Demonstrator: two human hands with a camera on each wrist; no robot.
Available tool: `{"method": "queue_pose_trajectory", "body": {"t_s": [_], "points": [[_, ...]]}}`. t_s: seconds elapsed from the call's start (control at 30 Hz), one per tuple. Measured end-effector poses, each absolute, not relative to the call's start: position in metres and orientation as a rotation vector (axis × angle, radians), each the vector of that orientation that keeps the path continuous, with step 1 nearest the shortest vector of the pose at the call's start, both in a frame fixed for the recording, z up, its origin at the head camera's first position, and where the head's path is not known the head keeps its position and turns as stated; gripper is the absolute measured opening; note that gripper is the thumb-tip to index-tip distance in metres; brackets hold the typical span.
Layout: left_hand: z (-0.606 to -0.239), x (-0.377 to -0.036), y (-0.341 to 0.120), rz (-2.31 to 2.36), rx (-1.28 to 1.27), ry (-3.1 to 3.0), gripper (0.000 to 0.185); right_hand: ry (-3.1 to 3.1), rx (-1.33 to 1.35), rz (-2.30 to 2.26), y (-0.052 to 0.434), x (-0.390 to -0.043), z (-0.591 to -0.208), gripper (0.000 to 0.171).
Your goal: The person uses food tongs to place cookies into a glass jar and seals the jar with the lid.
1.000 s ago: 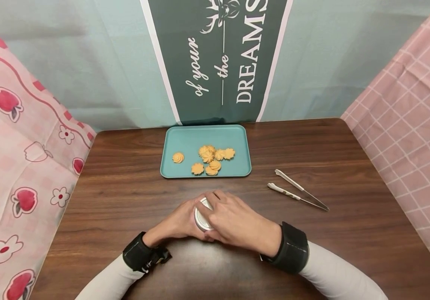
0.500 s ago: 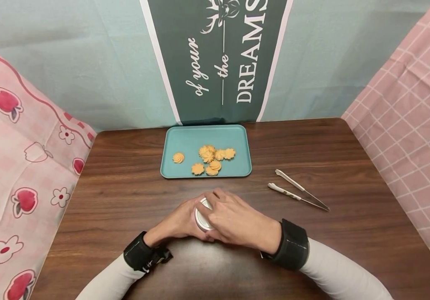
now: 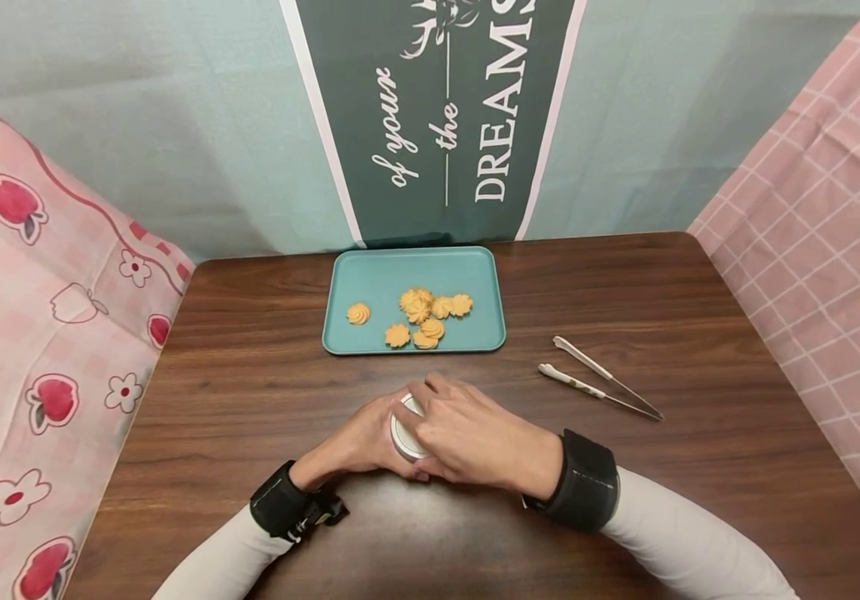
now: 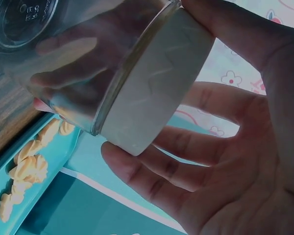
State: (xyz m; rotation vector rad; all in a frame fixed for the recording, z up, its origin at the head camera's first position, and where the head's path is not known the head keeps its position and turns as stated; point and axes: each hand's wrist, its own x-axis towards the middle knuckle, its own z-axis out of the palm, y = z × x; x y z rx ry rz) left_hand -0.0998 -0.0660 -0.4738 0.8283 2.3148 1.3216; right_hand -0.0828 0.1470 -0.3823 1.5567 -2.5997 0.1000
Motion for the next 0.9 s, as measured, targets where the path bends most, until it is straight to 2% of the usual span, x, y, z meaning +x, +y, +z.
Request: {"method": "queue_pose_trajectory", "body": {"t_s": [0.43, 0.67, 0.9], "points": [[-0.4762, -0.1006, -0.0652, 1.3, 0.839, 2.324, 0.1, -2.595, 1.612, 0.12, 0.1479, -0.0852, -0.3802, 0.07], [-0.474, -0.1007, -0.0688, 1.299, 0.892, 2.237, 0.092, -2.605, 1.695, 0.12, 0.1487, -0.0806, -0.3759, 0.071], [-0.4716, -0.1021, -0.0703, 1.277, 0.917, 2.237, 0.099, -2.605, 1.723, 0.095, 0.1482, -0.0809, -0.3732, 0.074]]}}
